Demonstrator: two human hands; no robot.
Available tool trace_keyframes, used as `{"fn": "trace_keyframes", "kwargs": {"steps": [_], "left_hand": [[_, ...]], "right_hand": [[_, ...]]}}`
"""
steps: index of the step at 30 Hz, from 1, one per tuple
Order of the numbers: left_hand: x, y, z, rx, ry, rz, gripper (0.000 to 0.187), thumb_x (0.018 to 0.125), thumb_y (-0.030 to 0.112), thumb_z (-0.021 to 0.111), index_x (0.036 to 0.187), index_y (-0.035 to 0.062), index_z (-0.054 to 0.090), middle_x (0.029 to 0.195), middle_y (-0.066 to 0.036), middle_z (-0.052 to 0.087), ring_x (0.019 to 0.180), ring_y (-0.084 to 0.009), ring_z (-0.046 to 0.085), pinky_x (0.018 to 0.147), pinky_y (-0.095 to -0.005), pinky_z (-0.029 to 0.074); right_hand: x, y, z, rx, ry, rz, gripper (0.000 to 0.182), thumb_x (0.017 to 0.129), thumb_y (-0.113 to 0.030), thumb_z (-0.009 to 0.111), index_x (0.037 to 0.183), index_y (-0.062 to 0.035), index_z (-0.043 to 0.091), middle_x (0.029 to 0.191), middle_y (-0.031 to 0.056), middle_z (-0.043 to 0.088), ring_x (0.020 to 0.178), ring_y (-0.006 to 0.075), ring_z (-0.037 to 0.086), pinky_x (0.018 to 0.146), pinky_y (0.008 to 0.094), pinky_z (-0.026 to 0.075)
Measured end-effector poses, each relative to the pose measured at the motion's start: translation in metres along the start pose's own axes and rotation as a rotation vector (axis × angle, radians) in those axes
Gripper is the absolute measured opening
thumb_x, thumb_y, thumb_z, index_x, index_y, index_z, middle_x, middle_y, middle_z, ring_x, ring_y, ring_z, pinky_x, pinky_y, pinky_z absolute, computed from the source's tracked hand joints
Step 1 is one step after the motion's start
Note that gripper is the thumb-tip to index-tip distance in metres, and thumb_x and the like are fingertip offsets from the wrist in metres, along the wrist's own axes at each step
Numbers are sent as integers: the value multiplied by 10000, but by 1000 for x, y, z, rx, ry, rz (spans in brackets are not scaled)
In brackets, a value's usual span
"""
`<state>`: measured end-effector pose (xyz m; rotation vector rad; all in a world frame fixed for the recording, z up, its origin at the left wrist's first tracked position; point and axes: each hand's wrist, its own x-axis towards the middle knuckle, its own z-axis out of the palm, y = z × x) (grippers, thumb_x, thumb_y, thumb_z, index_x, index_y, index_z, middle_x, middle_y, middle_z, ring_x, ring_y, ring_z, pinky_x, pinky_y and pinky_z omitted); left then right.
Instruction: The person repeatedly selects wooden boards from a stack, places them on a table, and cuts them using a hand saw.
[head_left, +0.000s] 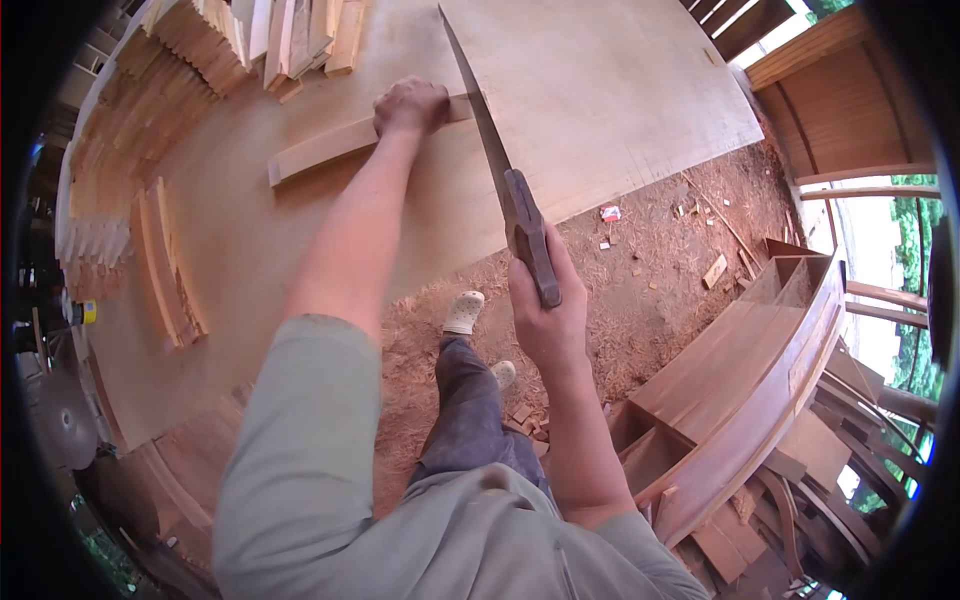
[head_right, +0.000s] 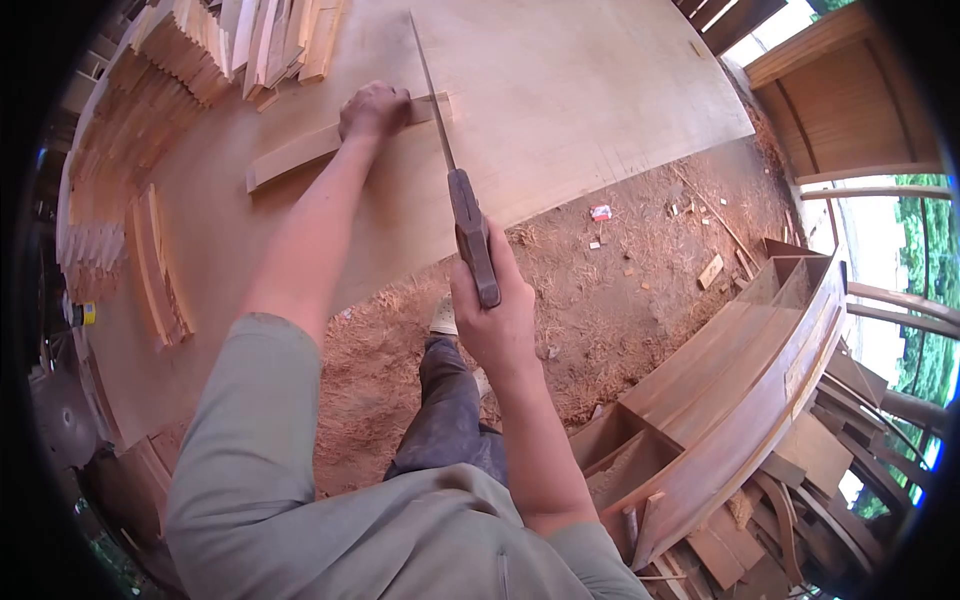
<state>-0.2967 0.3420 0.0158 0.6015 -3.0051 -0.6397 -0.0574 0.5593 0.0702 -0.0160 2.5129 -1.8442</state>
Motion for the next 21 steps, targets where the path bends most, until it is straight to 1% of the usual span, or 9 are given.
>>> {"fn": "trace_keyframes", "kwargs": {"steps": [3,4,8,11,13,15,16,18,21], "left_hand": [[1,-1,-2,-1,-20,8,494,902,349,408,1143,30,699,1213,-189,670,1152,-350,628,1000,-431,480],[13,-6,11,-14,-13,-27,486,904,341,408,1135,35,705,1224,-186,666,1152,-345,628,995,-430,482],[11,-3,10,5,-89,-40,480,909,335,404,1127,37,710,1240,-182,658,1159,-339,626,996,-428,482],[11,-4,12,-14,-30,-58,478,911,337,405,1119,37,713,1247,-179,656,1160,-335,625,995,-426,482],[-4,5,-7,16,-45,25,438,917,290,423,1128,44,718,1229,-168,672,1169,-338,625,985,-415,495],[2,1,2,-30,-21,-24,435,917,291,424,1128,52,720,1230,-158,674,1169,-338,626,980,-417,497],[5,-1,6,-73,1,-69,431,917,292,425,1127,61,722,1230,-149,675,1168,-337,626,975,-419,500],[6,-5,9,-58,-17,-41,433,916,291,426,1130,55,720,1231,-157,674,1167,-338,627,974,-420,499],[10,0,5,-16,-35,-8,437,915,287,428,1133,39,714,1234,-176,668,1161,-341,630,974,-423,498]], "right_hand": [[-8,4,-1,49,27,40,531,919,-54,625,1419,9,455,995,104,693,841,93,622,759,245,510],[-35,3,-14,42,37,62,538,914,-44,623,1421,16,452,1020,102,691,861,95,625,779,241,507],[-126,-2,-57,43,6,170,546,895,-11,611,1413,54,449,1129,120,673,975,105,630,884,237,479],[-101,15,-47,59,42,150,531,904,-26,607,1409,43,459,1082,109,670,919,98,619,838,239,491],[-30,1,-21,111,19,207,506,920,-48,599,1403,33,470,1037,97,654,876,92,590,794,243,493],[20,1,-2,87,-22,40,487,934,-64,593,1399,24,478,1002,82,636,834,91,562,756,251,491],[17,4,-1,87,-19,35,487,934,-64,593,1399,24,478,1002,82,636,834,91,562,756,251,491],[2,9,-7,126,-8,92,488,933,-70,603,1394,28,478,1044,90,648,880,90,585,786,232,488],[-81,13,-38,53,9,166,498,910,-27,592,1389,45,475,1124,115,658,972,93,613,849,228,483]]}}
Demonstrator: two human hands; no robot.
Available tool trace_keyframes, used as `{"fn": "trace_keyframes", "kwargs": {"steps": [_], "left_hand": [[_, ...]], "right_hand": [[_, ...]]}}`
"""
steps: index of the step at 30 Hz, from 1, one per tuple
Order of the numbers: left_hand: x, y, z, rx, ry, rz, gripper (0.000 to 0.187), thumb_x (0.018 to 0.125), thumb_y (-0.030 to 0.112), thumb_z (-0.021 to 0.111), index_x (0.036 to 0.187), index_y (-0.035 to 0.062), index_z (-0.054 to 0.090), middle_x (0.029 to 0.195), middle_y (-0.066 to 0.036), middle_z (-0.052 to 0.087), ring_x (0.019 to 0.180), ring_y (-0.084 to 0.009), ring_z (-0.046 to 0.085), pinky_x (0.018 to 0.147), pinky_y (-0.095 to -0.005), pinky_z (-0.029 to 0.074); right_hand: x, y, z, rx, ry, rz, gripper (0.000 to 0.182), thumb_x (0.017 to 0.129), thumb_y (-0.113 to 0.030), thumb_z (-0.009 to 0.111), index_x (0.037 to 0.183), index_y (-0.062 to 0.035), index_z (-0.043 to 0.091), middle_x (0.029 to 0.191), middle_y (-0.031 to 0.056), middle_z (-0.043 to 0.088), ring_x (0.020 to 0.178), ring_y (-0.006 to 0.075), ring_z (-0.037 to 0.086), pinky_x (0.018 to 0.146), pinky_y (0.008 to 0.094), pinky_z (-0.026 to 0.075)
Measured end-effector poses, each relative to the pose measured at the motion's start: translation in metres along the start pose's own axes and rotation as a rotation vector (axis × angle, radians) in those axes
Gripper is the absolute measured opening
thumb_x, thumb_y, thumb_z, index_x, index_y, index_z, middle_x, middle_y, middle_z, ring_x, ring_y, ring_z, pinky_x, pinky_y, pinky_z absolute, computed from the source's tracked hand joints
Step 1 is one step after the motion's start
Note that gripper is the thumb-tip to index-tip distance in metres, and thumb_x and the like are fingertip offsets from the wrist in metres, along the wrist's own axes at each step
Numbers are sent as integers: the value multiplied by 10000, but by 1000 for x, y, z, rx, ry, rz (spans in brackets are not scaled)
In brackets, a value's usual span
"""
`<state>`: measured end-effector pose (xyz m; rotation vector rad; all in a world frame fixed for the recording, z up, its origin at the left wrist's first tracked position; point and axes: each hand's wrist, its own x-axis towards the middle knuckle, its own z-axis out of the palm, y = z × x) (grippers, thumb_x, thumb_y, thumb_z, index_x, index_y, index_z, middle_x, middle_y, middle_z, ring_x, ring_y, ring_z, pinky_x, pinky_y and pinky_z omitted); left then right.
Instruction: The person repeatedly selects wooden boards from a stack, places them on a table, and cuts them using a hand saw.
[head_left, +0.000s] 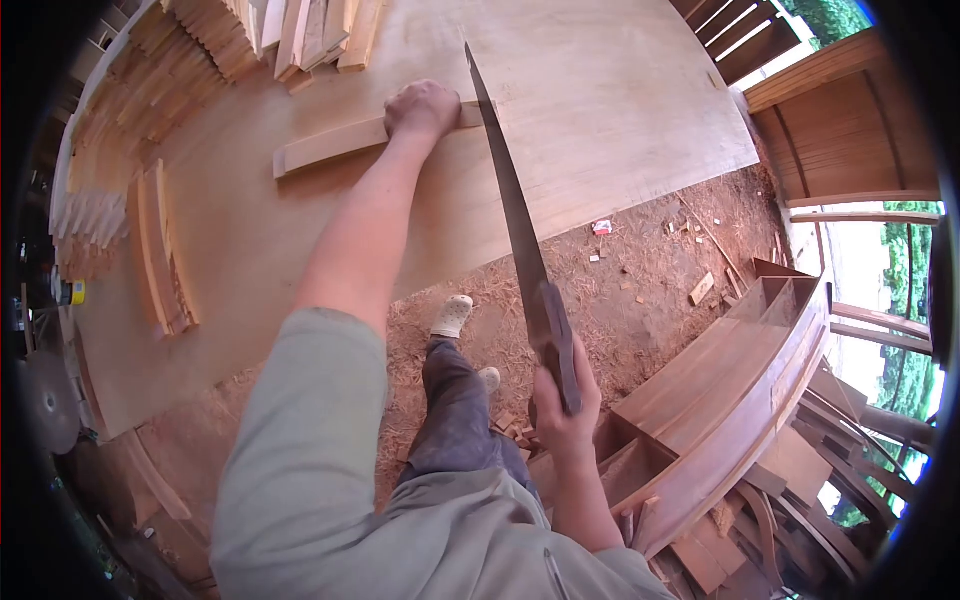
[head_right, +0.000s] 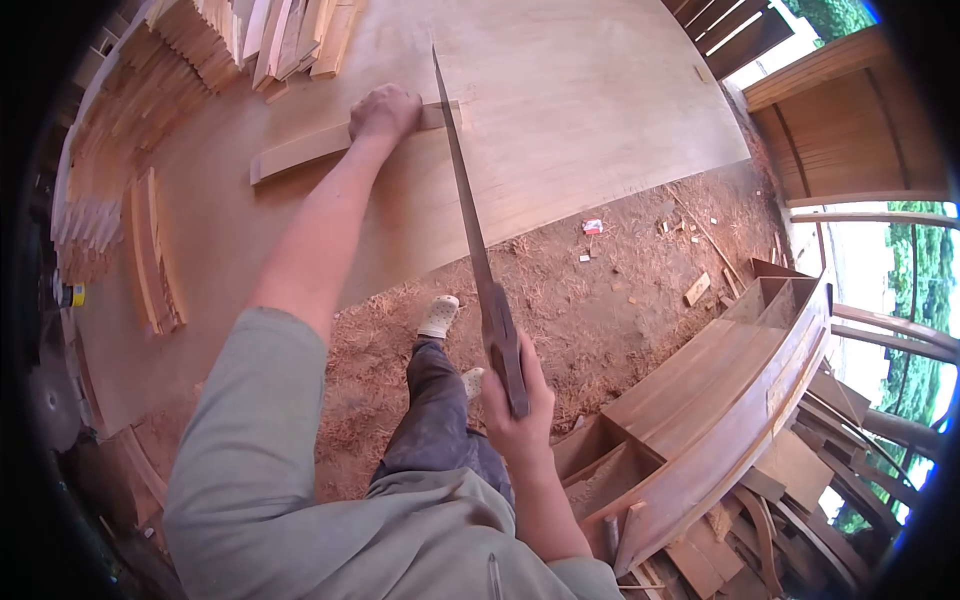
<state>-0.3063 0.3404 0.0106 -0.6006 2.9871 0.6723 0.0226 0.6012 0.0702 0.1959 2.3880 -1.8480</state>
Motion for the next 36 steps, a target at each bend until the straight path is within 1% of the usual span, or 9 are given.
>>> {"fn": "trace_keyframes", "kwargs": {"steps": [4,8,11,19,24,27,30,33,36], "left_hand": [[-8,2,-4,18,12,-9,441,919,277,420,1125,20,713,1228,-203,665,1145,-346,639,977,-426,496],[-1,-4,5,-6,7,-27,496,909,347,400,1123,11,697,1240,-198,654,1140,-366,631,996,-439,476],[-5,-1,-7,3,19,46,440,928,271,410,1108,13,718,1187,-206,681,1134,-352,645,979,-427,493],[0,-1,4,8,11,-51,450,918,279,411,1077,-2,725,1157,-221,688,1124,-353,649,973,-427,495],[4,-6,6,15,80,-9,473,903,318,416,1066,-3,724,1146,-223,689,1105,-367,652,973,-439,496],[18,-6,3,-21,103,-13,475,895,328,423,1057,-2,724,1136,-218,692,1090,-375,655,968,-443,499],[17,-3,-3,-32,63,-47,458,892,316,430,1041,4,730,1121,-219,698,1089,-375,655,963,-440,501],[18,-10,5,30,53,-69,469,894,330,429,1038,0,729,1114,-240,693,1097,-373,653,971,-445,497],[13,-4,1,36,81,-81,483,898,343,425,1038,-10,724,1118,-258,686,1105,-371,650,979,-445,493]], "right_hand": [[-47,4,-17,16,36,-46,520,886,16,577,1392,60,466,1141,118,656,974,93,623,858,236,488],[80,-12,30,13,-42,-68,492,917,-49,590,1389,28,475,1078,153,682,947,122,639,821,268,505],[111,-18,47,19,-41,-168,494,920,-64,597,1391,22,473,1054,146,677,957,130,635,833,269,502],[-64,12,-33,10,-16,62,537,879,-10,625,1395,22,479,1065,86,665,905,91,619,805,243,501],[39,1,2,20,-85,67,512,890,-50,640,1380,2,503,1027,132,683,907,88,625,797,246,502],[90,8,29,50,-92,-100,504,896,-70,651,1376,-6,511,1022,157,686,923,95,632,813,255,506],[82,11,28,93,10,-217,517,899,-72,655,1389,-8,504,1031,139,691,914,103,630,817,261,510],[54,8,5,160,7,17,534,893,-53,658,1399,13,500,1060,76,688,921,94,615,835,252,502],[40,8,-19,123,-2,-15,532,884,-41,664,1389,24,509,1059,63,685,908,88,612,820,247,504]]}}
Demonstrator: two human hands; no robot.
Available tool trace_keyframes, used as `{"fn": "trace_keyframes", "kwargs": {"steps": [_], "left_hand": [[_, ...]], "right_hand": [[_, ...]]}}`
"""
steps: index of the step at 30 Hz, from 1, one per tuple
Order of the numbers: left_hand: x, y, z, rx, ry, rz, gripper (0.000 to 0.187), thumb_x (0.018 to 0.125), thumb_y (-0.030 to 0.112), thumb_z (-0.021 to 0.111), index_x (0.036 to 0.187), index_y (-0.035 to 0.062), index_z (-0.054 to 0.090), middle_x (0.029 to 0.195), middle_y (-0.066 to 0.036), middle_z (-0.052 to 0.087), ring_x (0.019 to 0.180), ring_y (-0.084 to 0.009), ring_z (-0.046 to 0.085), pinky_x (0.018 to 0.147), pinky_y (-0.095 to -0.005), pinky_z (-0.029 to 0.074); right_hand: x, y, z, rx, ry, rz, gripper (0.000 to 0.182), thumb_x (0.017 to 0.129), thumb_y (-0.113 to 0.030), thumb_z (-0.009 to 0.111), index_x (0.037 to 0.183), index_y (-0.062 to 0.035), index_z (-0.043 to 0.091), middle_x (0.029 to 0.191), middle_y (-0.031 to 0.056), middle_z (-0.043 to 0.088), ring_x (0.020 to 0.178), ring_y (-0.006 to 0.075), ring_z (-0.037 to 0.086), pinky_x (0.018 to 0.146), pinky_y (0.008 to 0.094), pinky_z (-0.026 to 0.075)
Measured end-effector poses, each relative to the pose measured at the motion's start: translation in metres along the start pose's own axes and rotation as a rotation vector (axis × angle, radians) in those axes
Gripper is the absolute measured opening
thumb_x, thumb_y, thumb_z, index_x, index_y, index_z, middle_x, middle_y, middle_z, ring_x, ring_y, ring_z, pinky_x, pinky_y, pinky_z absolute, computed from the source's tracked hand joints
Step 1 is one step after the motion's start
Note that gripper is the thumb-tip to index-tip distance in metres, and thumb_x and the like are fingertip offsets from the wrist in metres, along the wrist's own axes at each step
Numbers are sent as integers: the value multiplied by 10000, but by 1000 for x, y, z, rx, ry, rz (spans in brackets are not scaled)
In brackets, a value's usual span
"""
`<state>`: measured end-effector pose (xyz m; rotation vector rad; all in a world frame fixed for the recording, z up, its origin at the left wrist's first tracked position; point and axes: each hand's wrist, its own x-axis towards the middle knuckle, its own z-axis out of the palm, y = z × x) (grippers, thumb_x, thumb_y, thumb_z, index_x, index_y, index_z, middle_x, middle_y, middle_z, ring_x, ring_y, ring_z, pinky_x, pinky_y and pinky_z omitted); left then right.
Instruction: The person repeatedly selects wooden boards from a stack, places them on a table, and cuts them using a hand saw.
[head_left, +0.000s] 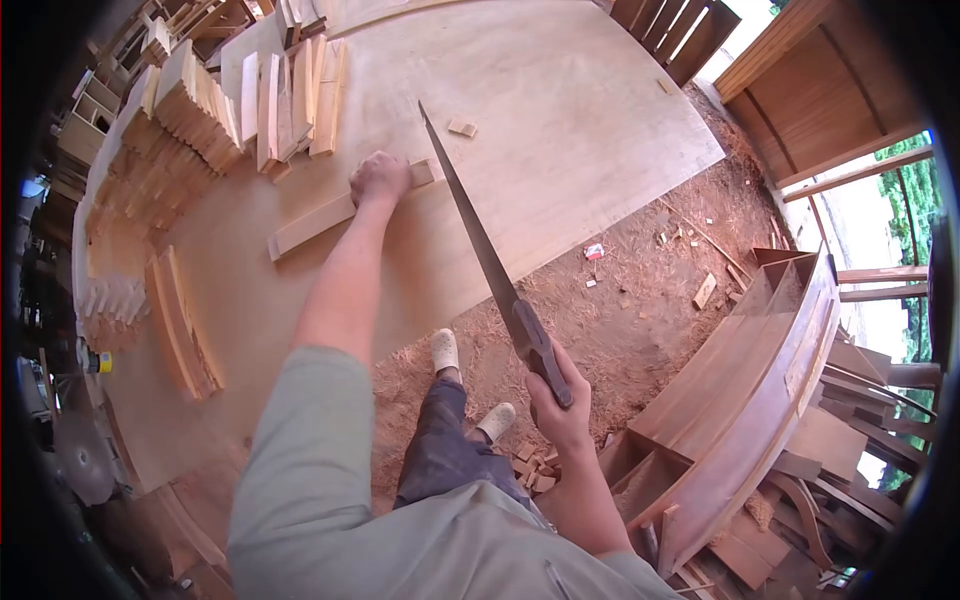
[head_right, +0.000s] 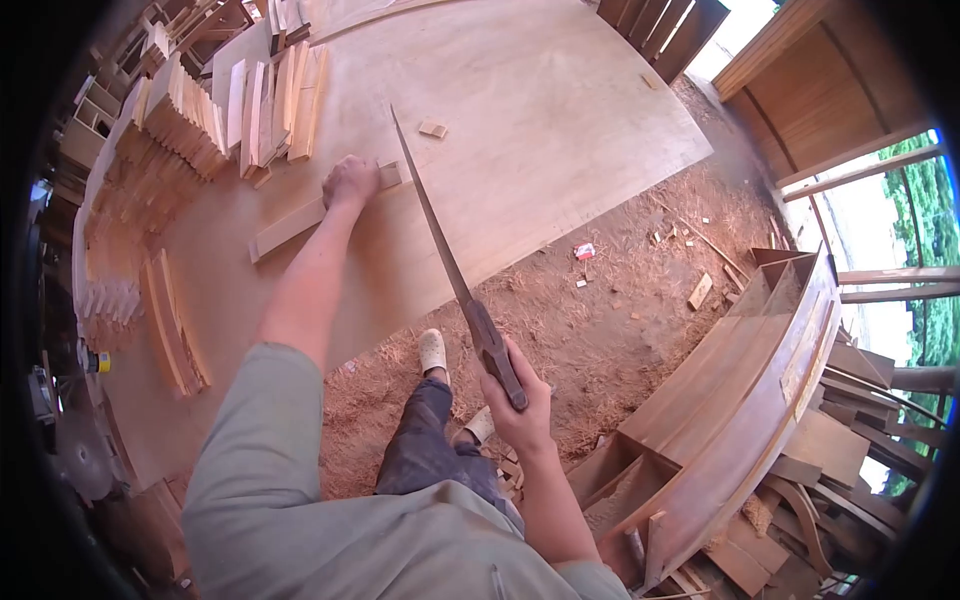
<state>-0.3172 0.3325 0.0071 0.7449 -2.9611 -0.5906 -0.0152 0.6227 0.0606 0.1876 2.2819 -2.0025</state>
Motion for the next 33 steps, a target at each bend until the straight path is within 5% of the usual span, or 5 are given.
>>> {"fn": "trace_keyframes", "kwargs": {"steps": [20,22,23,29,33], "left_hand": [[-12,0,-5,35,-19,25,479,913,327,395,995,8,742,1184,-153,666,1123,-332,617,1001,-444,447],[-4,-8,3,14,-32,78,468,915,335,408,985,17,745,1198,-160,659,1150,-330,604,1010,-450,441],[-2,-12,9,36,-7,84,458,918,348,421,986,34,747,1206,-158,656,1159,-339,595,1007,-460,444],[-31,-28,-15,15,-69,287,616,844,592,549,1111,59,705,1239,-132,618,1199,-325,555,997,-485,449],[-73,-100,-26,90,-70,380,486,832,475,663,1075,57,714,1182,-112,572,1171,-310,522,1000,-451,439]], "right_hand": [[76,6,36,-35,-175,30,557,865,-73,696,1375,47,506,1054,111,696,917,108,631,832,261,499],[95,13,53,200,-51,39,531,899,-25,634,1411,16,497,880,-7,602,698,43,522,613,199,449],[88,8,47,245,-17,95,545,885,-53,668,1393,47,498,1125,74,655,973,105,593,868,245,478],[13,50,-64,132,109,118,458,886,-36,617,1335,29,561,805,-17,576,624,55,504,541,209,417],[-8,29,-84,152,393,10,361,921,-113,613,1247,35,573,724,14,552,548,82,491,455,240,402]]}}
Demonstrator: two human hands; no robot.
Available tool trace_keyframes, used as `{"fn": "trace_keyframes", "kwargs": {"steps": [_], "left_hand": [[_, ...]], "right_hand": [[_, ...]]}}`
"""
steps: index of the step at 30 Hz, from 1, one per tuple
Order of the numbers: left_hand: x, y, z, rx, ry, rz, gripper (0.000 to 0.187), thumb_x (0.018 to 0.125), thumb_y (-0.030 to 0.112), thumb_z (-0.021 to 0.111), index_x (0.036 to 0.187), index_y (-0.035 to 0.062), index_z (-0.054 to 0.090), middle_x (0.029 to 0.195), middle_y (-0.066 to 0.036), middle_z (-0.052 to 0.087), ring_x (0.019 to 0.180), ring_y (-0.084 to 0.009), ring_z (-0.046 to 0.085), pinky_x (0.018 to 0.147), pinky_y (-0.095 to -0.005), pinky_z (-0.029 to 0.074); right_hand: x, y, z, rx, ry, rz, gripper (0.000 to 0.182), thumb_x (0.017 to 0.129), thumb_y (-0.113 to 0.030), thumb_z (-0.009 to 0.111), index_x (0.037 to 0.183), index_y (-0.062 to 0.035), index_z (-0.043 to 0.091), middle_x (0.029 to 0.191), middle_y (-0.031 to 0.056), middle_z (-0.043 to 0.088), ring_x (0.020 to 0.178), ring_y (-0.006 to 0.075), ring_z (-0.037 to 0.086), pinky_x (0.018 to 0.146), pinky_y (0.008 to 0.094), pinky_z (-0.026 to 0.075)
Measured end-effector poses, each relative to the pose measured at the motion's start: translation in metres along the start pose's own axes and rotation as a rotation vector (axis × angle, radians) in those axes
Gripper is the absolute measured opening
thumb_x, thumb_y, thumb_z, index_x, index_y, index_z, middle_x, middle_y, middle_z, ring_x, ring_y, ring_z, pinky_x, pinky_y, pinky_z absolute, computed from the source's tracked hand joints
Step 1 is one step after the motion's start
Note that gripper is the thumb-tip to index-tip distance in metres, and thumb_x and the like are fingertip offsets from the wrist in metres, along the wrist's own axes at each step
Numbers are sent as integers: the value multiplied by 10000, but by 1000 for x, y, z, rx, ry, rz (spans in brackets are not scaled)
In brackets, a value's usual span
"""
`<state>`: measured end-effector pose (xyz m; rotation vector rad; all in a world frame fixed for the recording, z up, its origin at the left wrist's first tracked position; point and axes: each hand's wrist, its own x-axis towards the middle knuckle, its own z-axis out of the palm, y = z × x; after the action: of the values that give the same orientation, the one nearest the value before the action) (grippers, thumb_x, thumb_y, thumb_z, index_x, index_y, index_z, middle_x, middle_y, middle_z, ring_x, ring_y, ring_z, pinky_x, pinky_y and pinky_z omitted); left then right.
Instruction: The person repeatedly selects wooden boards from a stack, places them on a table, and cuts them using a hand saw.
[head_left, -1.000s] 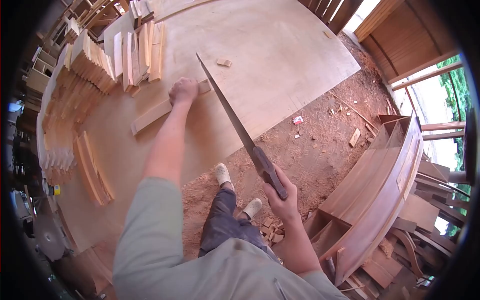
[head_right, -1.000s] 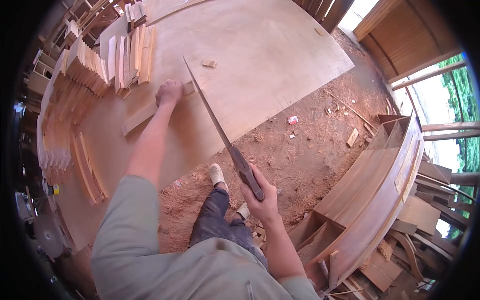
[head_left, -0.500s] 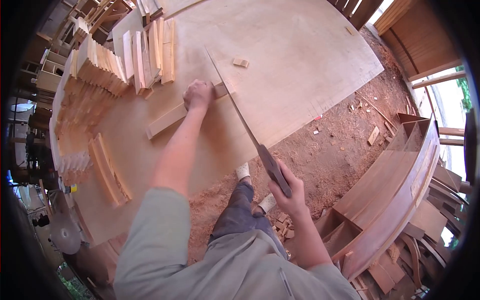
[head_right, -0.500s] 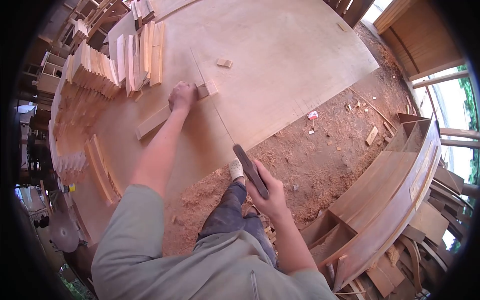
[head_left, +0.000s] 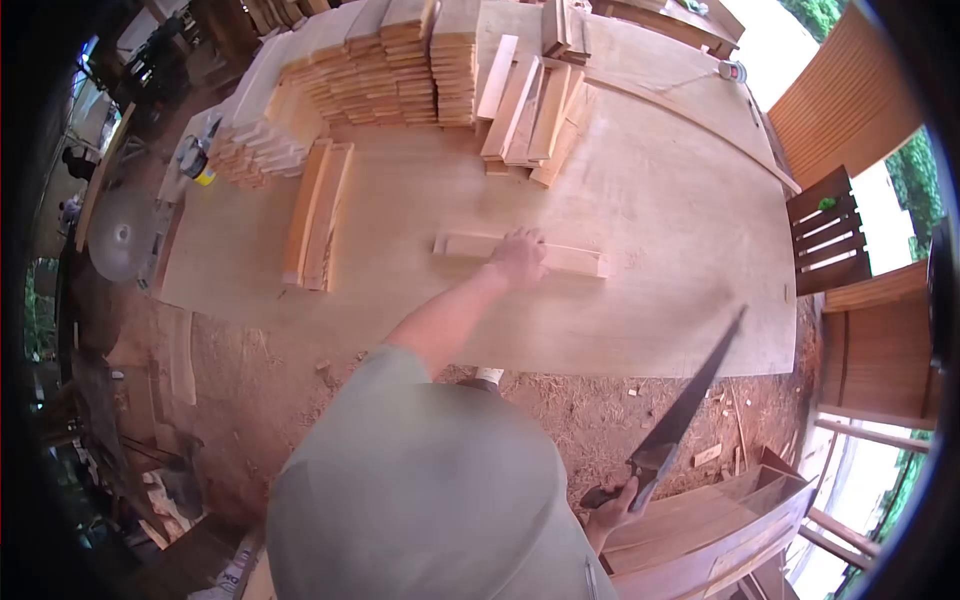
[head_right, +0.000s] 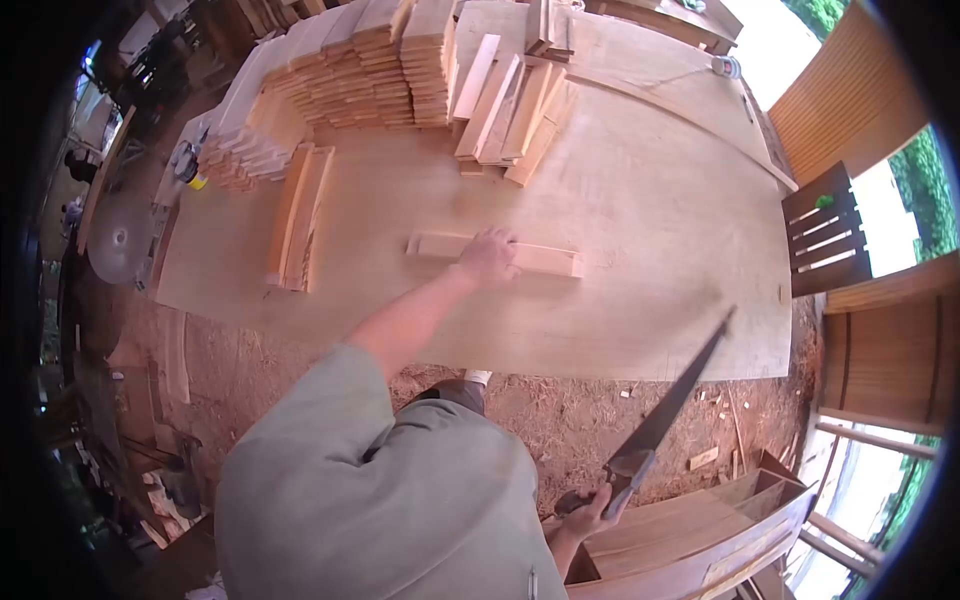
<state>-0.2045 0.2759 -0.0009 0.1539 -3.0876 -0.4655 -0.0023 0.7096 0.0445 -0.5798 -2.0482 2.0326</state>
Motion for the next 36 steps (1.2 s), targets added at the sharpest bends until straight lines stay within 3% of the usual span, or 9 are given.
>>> {"fn": "trace_keyframes", "kwargs": {"steps": [2,5,10,15,16,20,22,25,36], "left_hand": [[-31,-22,-10,-91,5,-104,400,851,391,674,1032,37,721,1175,-125,576,1151,-325,536,987,-446,449],[-88,-81,-24,-255,451,-338,366,853,324,670,938,-30,715,1156,-196,606,1045,-393,580,948,-481,476],[-127,-201,-98,-27,596,-756,293,830,272,715,839,-21,723,1021,-194,646,934,-418,603,868,-495,483],[-104,-267,-141,139,391,-1080,386,806,354,738,1001,21,726,1291,-180,552,1181,-399,519,989,-556,433],[-109,-268,-147,125,267,-1100,488,812,419,723,1127,46,711,1508,-183,373,1351,-427,389,1081,-642,315],[-126,-254,-154,87,163,-1208,583,825,484,689,1231,66,680,1613,-179,197,1461,-445,217,1144,-660,193],[-134,-273,-133,-5,297,-1198,685,810,556,666,1298,76,644,1637,-183,130,1482,-451,163,1159,-666,144],[-129,-281,-128,110,230,-1236,714,794,583,666,1288,67,647,1632,-184,138,1472,-453,185,1154,-661,172],[-128,-268,-160,-50,21,-1327,722,702,503,804,1244,55,638,1370,-233,480,1261,-435,487,1092,-526,378]], "right_hand": [[0,-5,-9,57,188,45,357,937,-139,596,1252,25,548,695,22,526,508,95,473,440,236,395],[14,5,-13,118,179,16,350,948,-157,594,1253,3,534,690,17,513,508,98,474,435,237,403],[38,-5,29,101,37,85,333,951,-162,605,1241,-17,530,723,23,531,570,106,508,449,248,436],[66,-10,74,114,-80,111,256,952,-158,605,1168,-34,547,737,31,537,588,113,511,472,256,457],[67,-19,88,96,-63,71,197,964,-222,615,889,-48,562,657,26,527,505,132,515,453,274,446],[69,-26,101,58,-97,29,188,969,-220,601,913,-46,558,655,27,522,507,136,513,459,277,448],[68,-21,103,118,-159,83,250,958,-190,616,1149,-43,552,727,33,539,569,111,510,480,248,454],[65,-28,119,109,-114,102,183,974,-220,589,967,-39,567,670,35,520,522,136,512,475,280,450],[96,-21,126,124,-57,110,221,988,-268,580,948,-50,579,683,25,527,540,132,520,476,271,442]]}}
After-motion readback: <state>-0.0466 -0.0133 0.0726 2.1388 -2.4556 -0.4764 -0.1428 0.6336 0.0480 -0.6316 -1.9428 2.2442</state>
